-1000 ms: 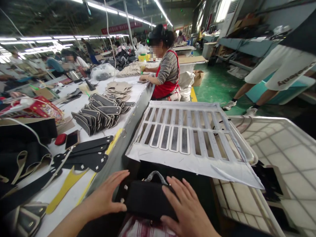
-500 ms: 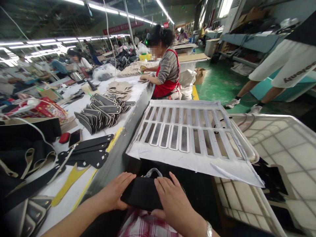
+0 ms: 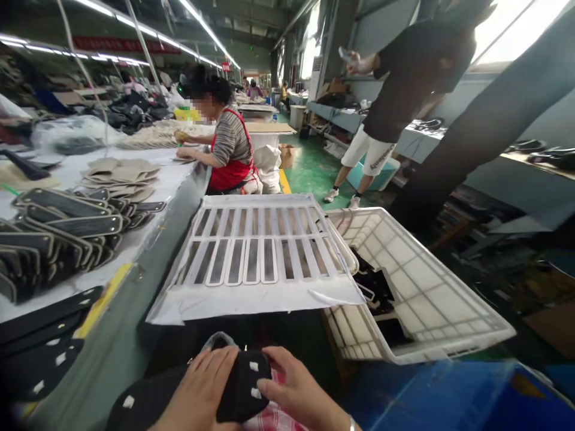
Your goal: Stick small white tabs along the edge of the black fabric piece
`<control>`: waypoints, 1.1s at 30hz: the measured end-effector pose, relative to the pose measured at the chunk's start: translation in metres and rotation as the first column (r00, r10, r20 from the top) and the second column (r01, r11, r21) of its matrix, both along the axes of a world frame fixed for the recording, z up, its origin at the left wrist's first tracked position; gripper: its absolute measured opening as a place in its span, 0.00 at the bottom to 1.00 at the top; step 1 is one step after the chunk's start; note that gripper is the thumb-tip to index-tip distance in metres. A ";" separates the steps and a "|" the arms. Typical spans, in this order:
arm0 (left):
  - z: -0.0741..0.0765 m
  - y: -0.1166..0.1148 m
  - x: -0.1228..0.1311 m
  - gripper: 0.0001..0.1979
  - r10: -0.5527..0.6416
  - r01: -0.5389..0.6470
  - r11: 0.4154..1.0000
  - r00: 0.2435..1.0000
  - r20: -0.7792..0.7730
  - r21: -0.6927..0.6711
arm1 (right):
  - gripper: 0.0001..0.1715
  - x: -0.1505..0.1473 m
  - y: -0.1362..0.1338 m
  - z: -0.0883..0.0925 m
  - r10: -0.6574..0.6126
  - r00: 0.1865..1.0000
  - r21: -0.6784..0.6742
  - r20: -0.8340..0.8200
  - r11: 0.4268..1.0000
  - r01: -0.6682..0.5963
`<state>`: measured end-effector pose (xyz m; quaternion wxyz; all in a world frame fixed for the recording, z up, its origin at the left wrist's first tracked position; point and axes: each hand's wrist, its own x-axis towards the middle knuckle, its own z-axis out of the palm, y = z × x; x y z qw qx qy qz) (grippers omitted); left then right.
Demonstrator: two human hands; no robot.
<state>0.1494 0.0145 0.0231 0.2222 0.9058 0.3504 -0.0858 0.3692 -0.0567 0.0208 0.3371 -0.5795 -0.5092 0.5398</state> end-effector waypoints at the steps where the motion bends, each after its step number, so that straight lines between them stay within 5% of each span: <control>1: -0.003 -0.003 0.011 0.44 0.011 -0.011 1.000 1.000 0.029 0.018 | 0.28 -0.005 0.001 -0.002 -0.014 0.999 -0.001 -0.029 1.000 0.014; 9: 0.001 -0.010 0.031 0.33 0.086 -0.094 0.994 0.987 0.134 0.050 | 0.27 -0.007 0.015 -0.018 -0.071 0.917 -0.172 -0.393 0.985 0.002; 18: 0.004 -0.016 0.032 0.31 0.094 -0.112 0.986 0.985 0.145 0.120 | 0.23 -0.012 0.016 -0.015 -0.074 0.963 -0.157 -0.260 0.987 0.033; 22: 0.005 -0.020 0.031 0.34 0.092 -0.115 0.986 0.979 0.180 0.124 | 0.25 -0.011 0.016 -0.011 -0.002 0.960 -0.179 -0.280 0.983 -0.050; 24: 0.003 -0.020 0.024 0.41 0.073 -0.094 0.990 0.979 0.189 0.104 | 0.29 -0.010 0.014 -0.008 0.038 0.982 -0.169 -0.186 0.983 -0.070; 26: 0.001 -0.016 0.007 0.50 0.037 -0.052 0.995 0.982 0.185 0.081 | 0.31 -0.010 0.011 -0.005 0.041 0.994 -0.073 0.100 0.997 -0.033; 28: -0.001 -0.008 -0.020 0.50 0.010 -0.026 0.995 0.987 0.163 0.096 | 0.33 -0.013 0.011 -0.003 -0.023 0.873 0.161 0.488 0.985 -0.064; 30: 0.001 0.000 -0.054 0.36 0.021 -0.036 0.989 0.994 0.103 0.140 | 0.36 -0.023 0.015 -0.004 -0.134 0.679 0.435 0.722 0.851 -0.295; 32: 0.007 0.005 -0.088 0.24 0.049 -0.056 0.983 0.998 0.041 0.177 | 0.37 -0.040 0.026 -0.005 -0.228 0.637 0.622 0.737 0.598 -0.505; 33: 0.012 0.005 -0.104 0.22 0.035 -0.040 0.978 0.999 0.032 0.202 | 0.37 -0.050 0.031 -0.005 -0.255 0.653 0.665 0.713 0.541 -0.514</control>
